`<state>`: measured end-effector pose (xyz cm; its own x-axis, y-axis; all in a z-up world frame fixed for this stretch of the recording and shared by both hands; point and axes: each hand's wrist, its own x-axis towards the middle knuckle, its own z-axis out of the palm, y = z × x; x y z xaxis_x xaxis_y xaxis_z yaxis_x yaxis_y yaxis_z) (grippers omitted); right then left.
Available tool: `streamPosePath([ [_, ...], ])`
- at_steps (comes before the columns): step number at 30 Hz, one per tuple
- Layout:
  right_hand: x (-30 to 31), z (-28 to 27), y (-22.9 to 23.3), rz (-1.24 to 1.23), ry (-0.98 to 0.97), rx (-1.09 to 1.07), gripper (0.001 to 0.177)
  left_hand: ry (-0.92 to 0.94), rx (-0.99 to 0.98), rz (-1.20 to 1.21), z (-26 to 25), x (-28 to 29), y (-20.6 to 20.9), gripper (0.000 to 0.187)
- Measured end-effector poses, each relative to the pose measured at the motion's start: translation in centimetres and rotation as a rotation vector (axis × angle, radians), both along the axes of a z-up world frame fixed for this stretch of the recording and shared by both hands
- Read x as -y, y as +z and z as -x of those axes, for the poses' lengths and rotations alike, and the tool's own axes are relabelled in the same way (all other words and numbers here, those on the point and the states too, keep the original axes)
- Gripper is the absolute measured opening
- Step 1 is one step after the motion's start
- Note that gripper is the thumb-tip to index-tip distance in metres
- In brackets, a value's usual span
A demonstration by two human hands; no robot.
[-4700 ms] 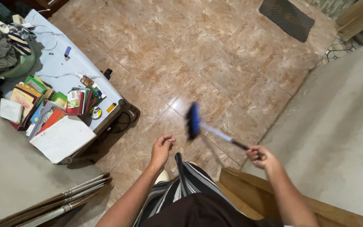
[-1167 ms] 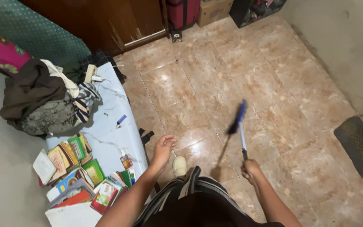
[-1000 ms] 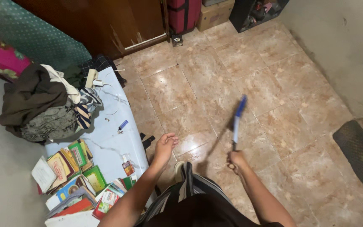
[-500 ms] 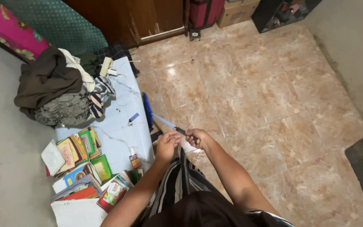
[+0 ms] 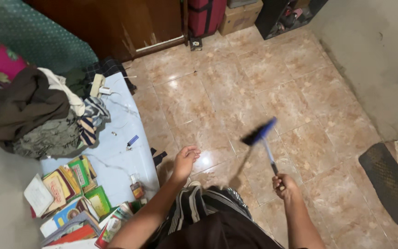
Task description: The person sweeps the floor using a small blue broom, moving through several rooms including a bedroom, a kitchen area, and a hallway, collecting dust and debris.
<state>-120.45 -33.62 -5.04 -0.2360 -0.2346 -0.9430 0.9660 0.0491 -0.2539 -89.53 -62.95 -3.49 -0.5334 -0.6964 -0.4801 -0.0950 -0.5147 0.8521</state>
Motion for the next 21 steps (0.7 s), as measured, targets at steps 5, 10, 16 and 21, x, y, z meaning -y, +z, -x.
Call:
streamPosePath([
  [5, 4.2, 1.7, -0.6, -0.135, 0.034, -0.287, 0.009, -0.018, 0.012, 0.001, 2.8, 0.6, -0.8, 0.028],
  [10, 9.5, 1.5, -3.1, 0.059, 0.198, -0.193, 0.006, 0.005, 0.064, -0.003, 6.0, 1.8, 0.4, 0.029],
  [16, 20.2, 4.8, -5.9, 0.382, 0.418, 0.087, 0.009, 0.010, 0.089, 0.044, 12.8, 5.7, 2.5, 0.031],
  [21, 33.2, 9.9, -7.7, 0.430, 0.572, 0.160, 0.017, 0.052, 0.027, 0.047, 21.7, 9.7, 2.0, 0.024],
])
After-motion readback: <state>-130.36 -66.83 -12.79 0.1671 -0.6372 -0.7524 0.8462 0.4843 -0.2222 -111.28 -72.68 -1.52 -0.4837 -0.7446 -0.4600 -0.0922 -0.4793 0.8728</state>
